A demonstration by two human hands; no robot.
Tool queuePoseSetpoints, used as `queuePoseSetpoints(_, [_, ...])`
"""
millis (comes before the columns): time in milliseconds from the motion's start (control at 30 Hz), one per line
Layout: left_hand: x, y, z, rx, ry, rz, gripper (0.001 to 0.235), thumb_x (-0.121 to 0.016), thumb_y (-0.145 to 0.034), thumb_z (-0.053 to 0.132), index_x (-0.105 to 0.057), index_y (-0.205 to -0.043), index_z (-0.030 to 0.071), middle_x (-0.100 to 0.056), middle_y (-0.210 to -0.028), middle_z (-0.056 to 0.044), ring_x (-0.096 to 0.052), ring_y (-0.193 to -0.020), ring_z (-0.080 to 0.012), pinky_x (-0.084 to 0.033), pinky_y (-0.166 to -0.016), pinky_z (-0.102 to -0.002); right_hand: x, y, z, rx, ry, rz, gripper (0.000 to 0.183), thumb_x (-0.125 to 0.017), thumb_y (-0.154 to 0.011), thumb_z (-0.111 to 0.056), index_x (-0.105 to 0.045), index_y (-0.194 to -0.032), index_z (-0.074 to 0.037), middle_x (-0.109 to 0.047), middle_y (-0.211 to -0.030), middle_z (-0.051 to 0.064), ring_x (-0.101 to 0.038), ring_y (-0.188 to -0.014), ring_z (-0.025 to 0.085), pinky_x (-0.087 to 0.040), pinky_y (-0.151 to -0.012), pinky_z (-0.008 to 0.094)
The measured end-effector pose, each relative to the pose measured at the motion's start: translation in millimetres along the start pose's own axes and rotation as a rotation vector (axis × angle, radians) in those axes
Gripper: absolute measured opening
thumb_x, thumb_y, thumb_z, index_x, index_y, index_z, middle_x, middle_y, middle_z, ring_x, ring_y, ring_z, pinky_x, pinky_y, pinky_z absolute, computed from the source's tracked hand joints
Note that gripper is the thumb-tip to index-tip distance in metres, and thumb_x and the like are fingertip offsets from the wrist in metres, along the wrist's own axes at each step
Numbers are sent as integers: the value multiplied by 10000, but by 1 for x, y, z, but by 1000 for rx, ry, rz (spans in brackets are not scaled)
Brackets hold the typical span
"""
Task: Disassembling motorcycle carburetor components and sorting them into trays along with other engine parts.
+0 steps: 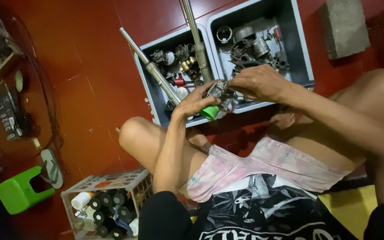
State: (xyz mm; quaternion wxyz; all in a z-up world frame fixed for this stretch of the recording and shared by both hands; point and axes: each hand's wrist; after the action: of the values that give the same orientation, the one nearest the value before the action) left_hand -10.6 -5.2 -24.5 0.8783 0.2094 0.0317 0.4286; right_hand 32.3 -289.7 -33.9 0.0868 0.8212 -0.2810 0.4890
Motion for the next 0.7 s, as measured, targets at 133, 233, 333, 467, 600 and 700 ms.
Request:
queuePoseSetpoints(133, [-6,-5,-4,19,17,27,815,-769,-792,410,-512,-1519,146,-587,-1435,-251,-546,-1341,-404,-433,-1115,-519,13,-1,-9,-32,-9,-10,122,-569,-1050,-237,-679,-1040,-183,-751,-1018,72,-728,-989,299,-576,-749,465])
queuePoseSetpoints(233, [-5,-5,0,26,9,37,826,-769,-790,416,-503,-1525,148,-590,-1427,-257,-551,-1335,-406,-442,-1108,-519,22,-6,-13,-23,-26,13,104,-592,-1039,-200,-685,-1011,-164,-746,-924,82,-736,-914,312,-572,-690,456])
queuePoseSetpoints(333, [-5,-3,2,28,-14,32,843,-761,-799,429,-473,-1539,145,-581,-1424,-276,-542,-1342,-423,-444,-1115,-528,13,-4,-6,-28,-34,6,69,-624,-1016,-178,-691,-1023,-167,-753,-931,85,-743,-901,302,-584,-713,435])
queuePoseSetpoints(467, [-3,-2,24,-60,-56,61,844,-719,-852,317,-371,-1559,14,-479,-1450,-413,-450,-1376,-551,-389,-1147,-630,11,-12,16,1,137,-40,71,-667,-966,-213,-679,-1007,-157,-743,-960,122,-736,-955,308,-593,-804,459])
queuePoseSetpoints(600, [-1,1,40,35,-88,207,1017,-630,-799,710,-220,-1603,241,-287,-1678,-220,-325,-1506,-454,-330,-1171,-623,84,-43,5,-375,-275,-141,281,-619,-1031,-190,-669,-1267,-46,-711,-1113,169,-659,-944,304,-535,-798,441])
queuePoseSetpoints(700, [1,2,29,84,153,561,849,-756,-840,409,-301,-1537,244,-455,-1575,-237,-498,-1420,-428,-425,-1107,-696,69,-43,33,-145,-166,107,265,-649,-1144,-142,-683,-1325,49,-710,-1094,195,-637,-835,279,-449,-680,384])
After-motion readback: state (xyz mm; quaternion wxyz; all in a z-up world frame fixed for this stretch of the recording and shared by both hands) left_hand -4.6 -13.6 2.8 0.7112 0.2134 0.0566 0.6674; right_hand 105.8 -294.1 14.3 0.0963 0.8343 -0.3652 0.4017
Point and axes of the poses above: each hand's wrist, its own y-axis away from the middle knuckle, its own x-axis out of the back of the hand, z = x × y
